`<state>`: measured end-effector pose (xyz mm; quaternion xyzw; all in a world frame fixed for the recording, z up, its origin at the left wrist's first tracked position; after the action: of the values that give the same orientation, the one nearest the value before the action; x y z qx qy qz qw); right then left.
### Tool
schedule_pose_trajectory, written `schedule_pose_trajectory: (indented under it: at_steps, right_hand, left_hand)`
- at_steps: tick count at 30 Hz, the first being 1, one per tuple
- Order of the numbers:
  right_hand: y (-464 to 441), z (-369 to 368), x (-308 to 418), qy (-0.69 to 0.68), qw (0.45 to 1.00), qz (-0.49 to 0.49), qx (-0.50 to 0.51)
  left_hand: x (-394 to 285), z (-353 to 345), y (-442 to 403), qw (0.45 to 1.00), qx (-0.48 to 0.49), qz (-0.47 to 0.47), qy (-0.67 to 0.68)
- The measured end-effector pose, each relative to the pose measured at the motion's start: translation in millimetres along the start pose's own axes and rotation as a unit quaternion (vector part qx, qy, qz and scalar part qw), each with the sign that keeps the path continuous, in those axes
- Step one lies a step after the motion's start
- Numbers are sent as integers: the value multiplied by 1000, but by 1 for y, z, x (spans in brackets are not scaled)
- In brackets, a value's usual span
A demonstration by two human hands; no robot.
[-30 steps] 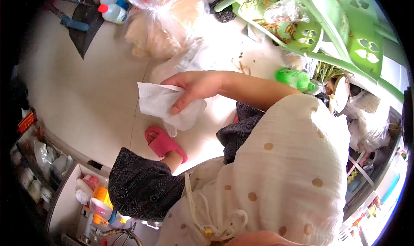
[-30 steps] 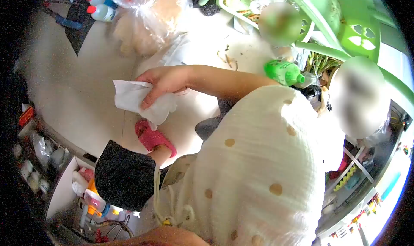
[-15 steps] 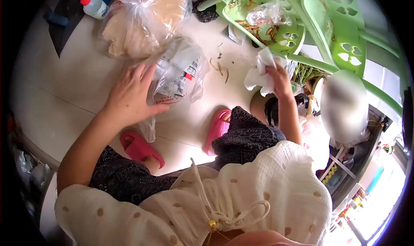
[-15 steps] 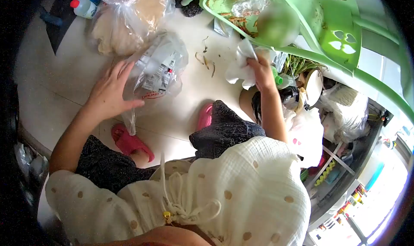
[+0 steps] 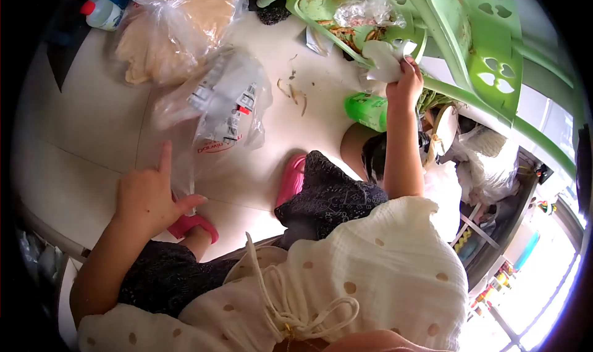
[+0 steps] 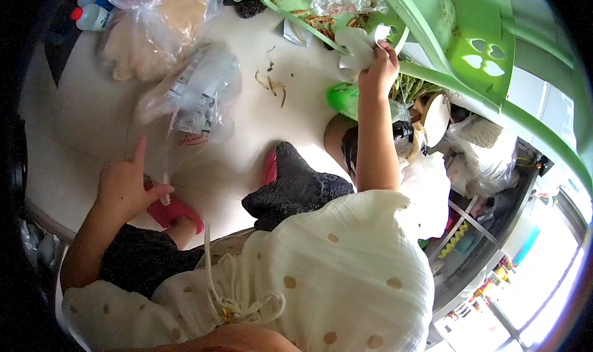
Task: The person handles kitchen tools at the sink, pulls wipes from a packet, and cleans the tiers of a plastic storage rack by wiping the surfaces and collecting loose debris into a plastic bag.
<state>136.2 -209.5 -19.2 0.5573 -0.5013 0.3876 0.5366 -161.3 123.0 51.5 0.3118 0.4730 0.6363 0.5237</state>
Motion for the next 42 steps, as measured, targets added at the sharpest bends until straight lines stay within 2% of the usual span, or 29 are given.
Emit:
schedule_pose_trajectory:
  at_steps: [1, 3, 4, 5, 6, 7, 10, 13, 14, 16, 17, 18, 19, 20, 21, 22, 23, 24, 25, 28, 30, 31, 32, 33, 35, 38, 41, 42]
  right_hand:
    - [2, 1, 4, -20, 1000, -7, 8]
    - [12, 5, 2, 61, 994, -43, 80]
    - [25, 4, 1, 225, 960, -44, 160]
    - [36, 2, -4, 383, 893, -42, 234]
    - [41, 10, -24, 519, 798, 7, 306]
    - [47, 21, -48, 636, 676, 54, 369]
    - [76, 35, -79, 730, 513, 49, 449]
    - [65, 28, -70, 736, 417, 7, 533]
    - [54, 21, -60, 753, 435, -3, 493]
    - [23, -15, -29, 758, 513, -47, 400]
    - [0, -24, -23, 749, 548, 8, 371]
    - [-21, -40, -15, 710, 607, 142, 327]
    - [-45, -49, -8, 676, 668, 116, 288]
    - [-74, -55, -13, 687, 620, 305, 228]
    - [-89, -67, -8, 667, 670, 234, 227]
    - [-116, -67, -23, 669, 675, 226, 215]
    - [-141, -65, -41, 687, 686, 143, 191]
    - [-147, -70, -54, 692, 686, 106, 199]
    - [-152, -72, -65, 696, 684, 69, 206]
    - [-163, -66, -105, 731, 625, 150, 231]
    - [-149, -55, -96, 664, 708, 150, 189]
    - [-141, -50, -88, 629, 745, 150, 164]
    - [-143, -34, -91, 501, 842, 80, 182]
    - [-133, -31, -82, 402, 888, 127, 181]
    - [-136, -13, -80, 158, 965, 62, 200]
    - [-117, -20, -56, -3, 974, 49, 222]
    - [-121, -18, -55, -92, 972, 54, 211]
    - [-119, -20, -54, -69, 977, 26, 202]
  left_hand:
    - [-4, 1, -4, 1000, -9, -15, -20]
    - [-13, 2, -14, 997, -24, -41, -62]
    - [-16, 2, -17, 996, -17, -37, -77]
    - [-19, 3, -20, 995, -10, -35, -92]
    - [-22, 2, -24, 994, -2, -35, -107]
    - [-21, -1, -29, 994, 4, -21, -108]
    - [-1, -16, -41, 996, 9, 7, -92]
    - [30, -23, -41, 999, -21, -3, -45]
    - [39, -21, -33, 999, -28, -12, -32]
    - [55, -23, -23, 996, -78, -35, 26]
    - [64, -27, -18, 989, -120, -48, 72]
    - [67, -26, -12, 978, -162, -60, 116]
    - [68, -27, -8, 947, -159, -55, 273]
    - [66, -25, -5, 892, -155, -49, 422]
    - [62, -25, -1, 814, -147, -43, 560]
    - [57, -27, 2, 808, -181, -51, 558]
    - [50, -32, 2, 801, -214, -59, 556]
    - [44, -33, 4, 793, -244, -66, 554]
    - [39, -27, 8, 819, -258, -64, 508]
    - [40, -15, 13, 887, -314, -43, 337]
    - [57, -28, 1, 819, -297, -63, 488]
    - [59, -29, -4, 776, -285, -76, 558]
    - [59, -28, -4, 766, -238, -56, 594]
    - [56, -23, -5, 768, -227, -57, 596]
    - [50, -14, -10, 770, -203, -64, 601]
    - [35, 3, -9, 738, -161, -73, 651]
    - [36, 3, -18, 645, -129, -118, 744]
    - [35, 3, -19, 629, -121, -129, 757]
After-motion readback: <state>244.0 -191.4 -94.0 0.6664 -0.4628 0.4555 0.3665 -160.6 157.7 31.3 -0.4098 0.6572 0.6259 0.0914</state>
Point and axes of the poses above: each hand's wrist, its own y-axis away from the middle knuckle, its own z-axis out of the back of the hand, x = y × z, the point moved 3 cm from there along -y, towards the middle knuckle, and after that the axes turned 7 degrees about x, right-handed, at the moved point
